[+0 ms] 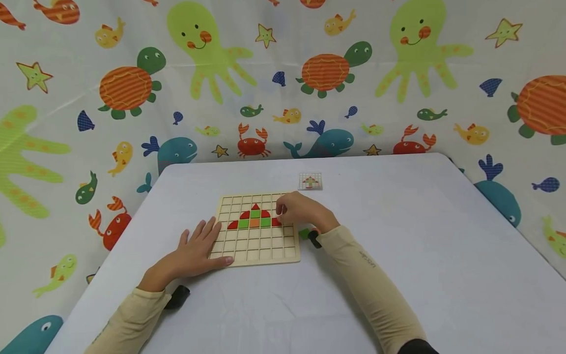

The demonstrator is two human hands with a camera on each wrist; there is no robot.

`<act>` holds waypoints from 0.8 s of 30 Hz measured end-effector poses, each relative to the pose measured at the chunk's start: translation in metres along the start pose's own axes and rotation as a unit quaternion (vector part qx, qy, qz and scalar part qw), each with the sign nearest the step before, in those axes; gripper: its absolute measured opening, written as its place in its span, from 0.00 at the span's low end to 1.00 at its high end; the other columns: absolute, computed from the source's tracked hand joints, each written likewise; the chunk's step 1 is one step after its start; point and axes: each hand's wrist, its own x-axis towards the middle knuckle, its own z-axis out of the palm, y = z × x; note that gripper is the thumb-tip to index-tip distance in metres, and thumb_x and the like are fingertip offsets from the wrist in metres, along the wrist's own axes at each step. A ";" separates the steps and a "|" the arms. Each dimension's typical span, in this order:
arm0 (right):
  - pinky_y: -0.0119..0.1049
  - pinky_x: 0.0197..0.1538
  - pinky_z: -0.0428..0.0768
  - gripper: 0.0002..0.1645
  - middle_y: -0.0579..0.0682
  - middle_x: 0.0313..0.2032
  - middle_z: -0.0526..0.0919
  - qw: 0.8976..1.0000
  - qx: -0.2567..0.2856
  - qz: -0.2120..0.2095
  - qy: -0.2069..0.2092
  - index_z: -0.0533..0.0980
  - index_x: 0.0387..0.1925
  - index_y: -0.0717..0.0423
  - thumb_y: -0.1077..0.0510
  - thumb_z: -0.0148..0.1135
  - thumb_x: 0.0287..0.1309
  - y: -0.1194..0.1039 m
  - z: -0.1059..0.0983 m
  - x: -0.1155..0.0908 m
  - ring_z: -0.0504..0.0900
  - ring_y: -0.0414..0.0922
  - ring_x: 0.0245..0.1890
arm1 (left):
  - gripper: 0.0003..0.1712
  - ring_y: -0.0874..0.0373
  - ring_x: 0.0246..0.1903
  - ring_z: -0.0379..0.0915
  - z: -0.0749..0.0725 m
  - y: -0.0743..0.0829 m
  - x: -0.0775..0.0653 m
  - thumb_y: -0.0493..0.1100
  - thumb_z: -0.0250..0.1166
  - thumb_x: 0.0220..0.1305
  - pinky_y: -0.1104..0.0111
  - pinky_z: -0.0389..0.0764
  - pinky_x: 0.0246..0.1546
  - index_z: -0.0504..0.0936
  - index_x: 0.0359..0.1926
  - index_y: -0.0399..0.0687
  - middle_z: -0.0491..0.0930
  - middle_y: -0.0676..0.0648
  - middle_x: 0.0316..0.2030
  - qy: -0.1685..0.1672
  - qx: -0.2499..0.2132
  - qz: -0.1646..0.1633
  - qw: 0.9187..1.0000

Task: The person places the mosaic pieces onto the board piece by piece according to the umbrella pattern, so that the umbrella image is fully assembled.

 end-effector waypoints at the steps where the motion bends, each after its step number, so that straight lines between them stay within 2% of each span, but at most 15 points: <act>1: 0.41 0.50 0.82 0.05 0.47 0.38 0.86 1.000 0.001 0.002 -0.002 0.86 0.44 0.60 0.62 0.69 0.71 0.000 -0.001 -0.001 0.80 0.45 0.39 | 0.68 0.29 0.82 0.29 0.001 0.000 0.000 0.75 0.65 0.65 0.28 0.31 0.72 0.48 0.84 0.32 0.40 0.31 0.84 -0.001 0.003 0.000 1.000; 8: 0.41 0.49 0.82 0.07 0.47 0.39 0.85 1.000 0.017 0.011 -0.014 0.85 0.47 0.59 0.61 0.68 0.71 -0.004 -0.005 -0.013 0.80 0.46 0.41 | 0.69 0.29 0.82 0.30 0.001 -0.001 0.000 0.76 0.65 0.64 0.28 0.32 0.72 0.48 0.85 0.33 0.40 0.31 0.84 0.001 0.003 -0.003 1.000; 12: 0.40 0.48 0.82 0.09 0.47 0.38 0.85 1.000 0.022 0.002 -0.002 0.85 0.48 0.60 0.61 0.69 0.71 -0.001 -0.008 -0.026 0.80 0.46 0.39 | 0.68 0.29 0.82 0.29 -0.001 0.000 0.001 0.75 0.65 0.65 0.28 0.32 0.72 0.48 0.85 0.33 0.40 0.31 0.84 0.000 0.012 -0.005 1.000; 15: 0.41 0.48 0.82 0.10 0.48 0.38 0.84 0.999 0.029 0.013 -0.002 0.84 0.49 0.62 0.62 0.69 0.69 0.003 -0.012 -0.036 0.79 0.47 0.40 | 0.68 0.29 0.82 0.29 -0.003 0.000 0.001 0.75 0.65 0.65 0.28 0.32 0.73 0.47 0.85 0.33 0.40 0.32 0.84 0.000 0.014 -0.006 1.000; 19: 0.43 0.50 0.82 0.13 0.50 0.41 0.83 0.997 0.027 0.056 -0.041 0.83 0.52 0.61 0.61 0.70 0.67 0.008 -0.016 -0.045 0.79 0.48 0.43 | 0.69 0.30 0.82 0.29 -0.003 0.001 0.001 0.75 0.65 0.64 0.29 0.31 0.73 0.47 0.85 0.33 0.40 0.32 0.84 -0.004 0.013 -0.010 1.000; 24: 0.43 0.51 0.81 0.16 0.50 0.44 0.81 0.989 -0.002 0.110 -0.103 0.82 0.51 0.56 0.59 0.74 0.63 0.013 -0.018 -0.047 0.77 0.50 0.47 | 0.69 0.29 0.82 0.30 -0.001 0.002 -0.001 0.75 0.66 0.64 0.28 0.32 0.73 0.48 0.85 0.33 0.40 0.31 0.84 -0.004 0.009 -0.013 1.000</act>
